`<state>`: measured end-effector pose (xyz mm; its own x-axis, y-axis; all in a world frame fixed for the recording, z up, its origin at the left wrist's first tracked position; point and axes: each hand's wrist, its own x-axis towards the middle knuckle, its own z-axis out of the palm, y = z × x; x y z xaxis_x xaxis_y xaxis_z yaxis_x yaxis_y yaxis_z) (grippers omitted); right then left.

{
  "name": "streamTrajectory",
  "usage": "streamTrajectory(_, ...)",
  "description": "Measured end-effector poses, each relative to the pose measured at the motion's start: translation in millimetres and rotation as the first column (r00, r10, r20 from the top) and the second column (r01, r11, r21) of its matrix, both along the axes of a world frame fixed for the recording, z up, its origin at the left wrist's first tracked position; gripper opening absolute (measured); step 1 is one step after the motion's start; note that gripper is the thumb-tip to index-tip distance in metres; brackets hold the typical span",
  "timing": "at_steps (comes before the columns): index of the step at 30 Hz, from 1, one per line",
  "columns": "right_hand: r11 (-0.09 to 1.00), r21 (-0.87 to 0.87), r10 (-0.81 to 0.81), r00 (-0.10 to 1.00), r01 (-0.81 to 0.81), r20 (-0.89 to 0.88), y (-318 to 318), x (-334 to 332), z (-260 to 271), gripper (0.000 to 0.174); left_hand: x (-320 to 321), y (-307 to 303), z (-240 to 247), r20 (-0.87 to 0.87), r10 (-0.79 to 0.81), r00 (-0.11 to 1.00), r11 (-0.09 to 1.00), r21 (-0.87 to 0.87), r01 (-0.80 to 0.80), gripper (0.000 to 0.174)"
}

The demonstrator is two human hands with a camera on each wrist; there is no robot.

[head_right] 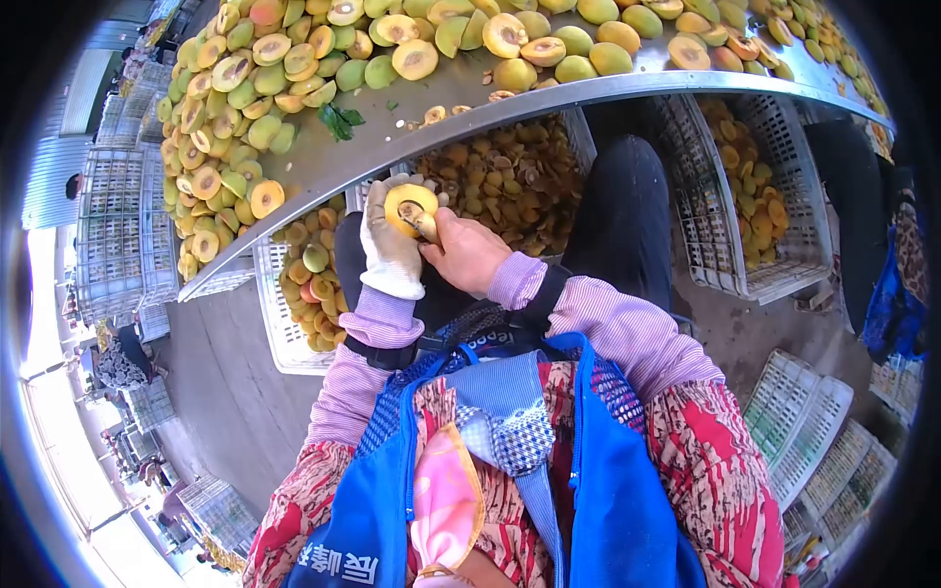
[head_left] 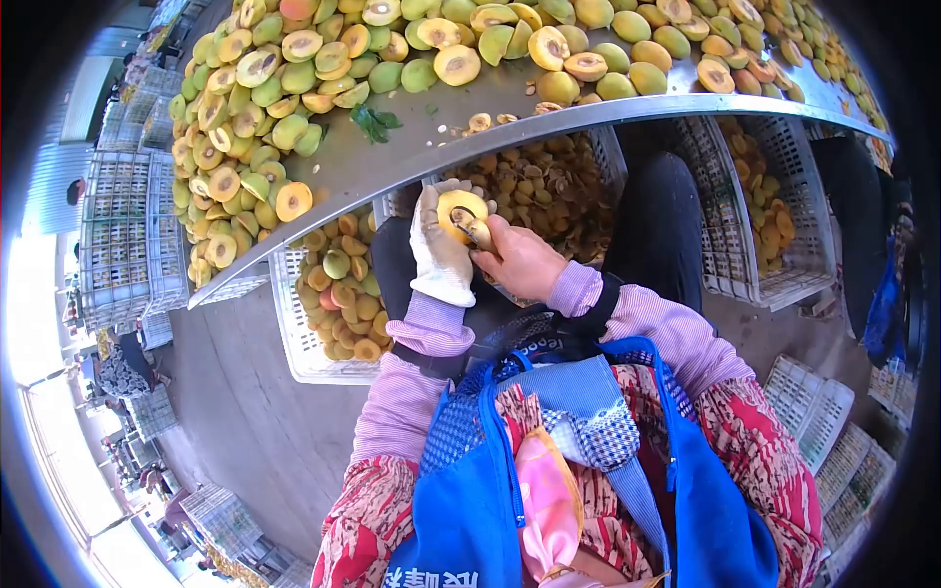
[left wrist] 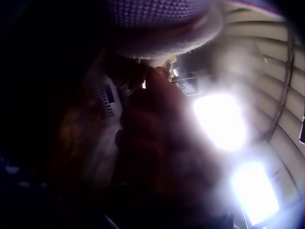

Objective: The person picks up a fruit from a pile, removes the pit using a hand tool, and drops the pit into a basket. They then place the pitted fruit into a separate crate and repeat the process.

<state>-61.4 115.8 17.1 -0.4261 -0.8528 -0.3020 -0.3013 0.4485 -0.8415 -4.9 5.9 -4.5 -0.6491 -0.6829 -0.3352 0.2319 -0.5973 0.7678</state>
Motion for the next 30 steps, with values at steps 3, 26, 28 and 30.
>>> streamTrajectory(3, 1.000, 0.012, -0.013, 0.999, 0.013, 0.029, 0, 2, -5, 0.031, -2, 3, -4, 0.014, 0.032, 0.999, 0.999, 0.026, -0.032, 0.038)
streamTrajectory(26, 0.978, -0.185, 0.172, -0.128, -0.100, 0.977, 14, -30, -45, 0.024, -4, 8, -6, 0.001, -0.141, 0.990, 0.989, 0.042, 0.141, 0.042)
streamTrajectory(28, 0.961, -0.263, 0.244, -0.185, -0.083, 0.952, 18, -29, -49, 0.020, -3, 7, -5, -0.047, -0.190, 0.981, 0.979, 0.060, 0.193, 0.041)
streamTrajectory(30, 0.931, -0.356, 0.320, -0.294, -0.080, 0.901, 18, -31, -51, 0.018, -5, 9, -2, -0.115, -0.223, 0.968, 0.955, 0.172, 0.240, 0.036)
